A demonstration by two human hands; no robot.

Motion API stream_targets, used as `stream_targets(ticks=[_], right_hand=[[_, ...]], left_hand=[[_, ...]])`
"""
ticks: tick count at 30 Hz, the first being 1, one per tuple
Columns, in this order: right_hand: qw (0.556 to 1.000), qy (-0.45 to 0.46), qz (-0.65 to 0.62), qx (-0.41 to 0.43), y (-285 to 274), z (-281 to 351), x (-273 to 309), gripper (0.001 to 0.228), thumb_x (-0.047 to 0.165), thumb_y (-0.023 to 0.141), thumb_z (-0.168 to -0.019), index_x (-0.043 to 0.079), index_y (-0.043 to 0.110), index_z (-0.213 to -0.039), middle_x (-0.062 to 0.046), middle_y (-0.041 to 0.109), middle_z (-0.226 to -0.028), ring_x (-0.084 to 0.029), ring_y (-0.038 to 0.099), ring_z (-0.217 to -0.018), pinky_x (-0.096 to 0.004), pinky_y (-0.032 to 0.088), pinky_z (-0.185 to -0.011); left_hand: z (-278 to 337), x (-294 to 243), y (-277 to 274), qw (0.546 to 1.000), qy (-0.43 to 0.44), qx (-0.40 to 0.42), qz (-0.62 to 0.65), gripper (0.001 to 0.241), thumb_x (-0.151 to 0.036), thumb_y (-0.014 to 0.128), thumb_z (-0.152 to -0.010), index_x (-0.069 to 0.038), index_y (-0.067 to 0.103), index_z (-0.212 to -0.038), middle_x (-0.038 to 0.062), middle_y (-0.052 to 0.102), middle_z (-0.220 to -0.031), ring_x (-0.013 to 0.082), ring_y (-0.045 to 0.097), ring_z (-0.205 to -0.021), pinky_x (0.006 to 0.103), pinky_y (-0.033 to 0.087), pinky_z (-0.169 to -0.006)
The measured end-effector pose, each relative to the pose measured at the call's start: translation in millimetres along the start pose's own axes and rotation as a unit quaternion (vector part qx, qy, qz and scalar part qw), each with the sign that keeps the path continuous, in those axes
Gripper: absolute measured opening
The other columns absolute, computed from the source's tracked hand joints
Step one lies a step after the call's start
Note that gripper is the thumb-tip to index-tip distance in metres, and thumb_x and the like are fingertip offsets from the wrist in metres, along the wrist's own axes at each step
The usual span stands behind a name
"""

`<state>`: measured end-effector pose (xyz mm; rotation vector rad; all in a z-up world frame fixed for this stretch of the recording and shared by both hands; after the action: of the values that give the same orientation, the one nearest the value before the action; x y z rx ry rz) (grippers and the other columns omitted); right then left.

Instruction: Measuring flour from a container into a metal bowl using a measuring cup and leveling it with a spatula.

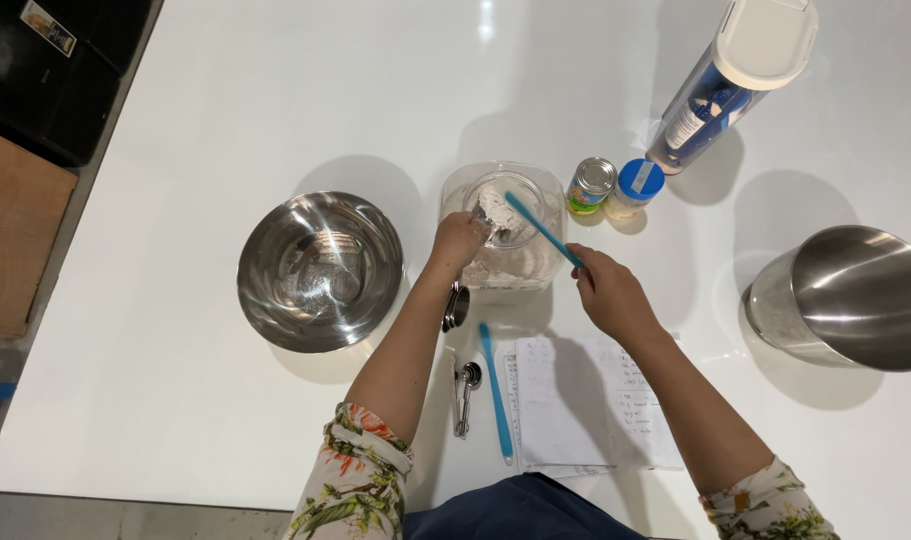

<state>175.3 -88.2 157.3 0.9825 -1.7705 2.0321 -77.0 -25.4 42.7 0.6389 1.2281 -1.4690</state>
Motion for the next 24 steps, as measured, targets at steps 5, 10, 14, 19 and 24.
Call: stream_targets(ticks=[5,10,14,19,24], right_hand=[[0.999,0.017,-0.025,-0.021,-10.5,-0.8,0.9,0.04,0.008,0.053,-0.097,0.006,0.061,-0.137,-0.014,0.073,-0.101,-0.028,0.071,-0.086,-0.041,0.054,-0.08],[0.996,-0.007,-0.087,0.018,2.8,2.8,12.9,0.042,0.009,0.056,-0.094,0.009,0.064,-0.135,-0.013,0.074,-0.091,-0.025,0.071,-0.078,-0.038,0.055,-0.076],[0.999,0.013,-0.045,0.023,8.2,0.0,11.6,0.042,0.01,0.057,-0.094,0.009,0.064,-0.135,-0.014,0.073,-0.091,-0.027,0.069,-0.078,-0.04,0.054,-0.076],[0.999,-0.005,-0.033,0.002,6.6,-3.2,9.5,0.041,0.008,0.054,-0.094,0.006,0.063,-0.134,-0.02,0.072,-0.096,-0.033,0.069,-0.084,-0.044,0.054,-0.08],[0.999,-0.013,-0.032,-0.013,6.2,-4.7,10.3,0.04,0.006,0.054,-0.094,0.003,0.063,-0.132,-0.022,0.072,-0.103,-0.036,0.07,-0.088,-0.045,0.054,-0.083]], left_hand=[[15.4,-8.7,-2.9,0.997,-0.075,0.027,-0.022,0.025,-0.02,0.055,-0.099,0.001,0.068,-0.098,0.014,0.062,-0.078,0.0226,0.05,-0.062,0.0441,0.044,-0.061],[1.0,1.1,1.3,0.999,-0.032,0.012,0.006,0.024,-0.017,0.055,-0.098,0.003,0.069,-0.097,0.012,0.071,-0.085,0.02,0.058,-0.066,0.0393,0.049,-0.065],[5.2,-3.0,-1.6,1.0,-0.016,0.009,0.008,0.028,-0.018,0.05,-0.099,0.002,0.07,-0.098,0.011,0.073,-0.087,0.021,0.063,-0.068,0.0386,0.051,-0.066],[1.4,2.4,-0.9,0.999,0.039,-0.015,-0.026,0.029,-0.018,0.052,-0.098,0.004,0.071,-0.094,0.014,0.07,-0.08,0.0227,0.065,-0.07,0.0394,0.051,-0.069],[1.9,8.5,-2.4,0.999,0.045,-0.014,0.018,0.028,-0.019,0.053,-0.097,0.002,0.071,-0.093,0.013,0.07,-0.077,0.0221,0.064,-0.069,0.0382,0.051,-0.069]])
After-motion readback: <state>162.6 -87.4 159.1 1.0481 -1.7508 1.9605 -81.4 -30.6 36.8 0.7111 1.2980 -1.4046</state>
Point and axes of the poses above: each hand's wrist, its own z-axis away from the middle knuckle, its own y-axis out of the palm, x = y × z, the point moved 8 cm from there along -z, towards the middle knuckle
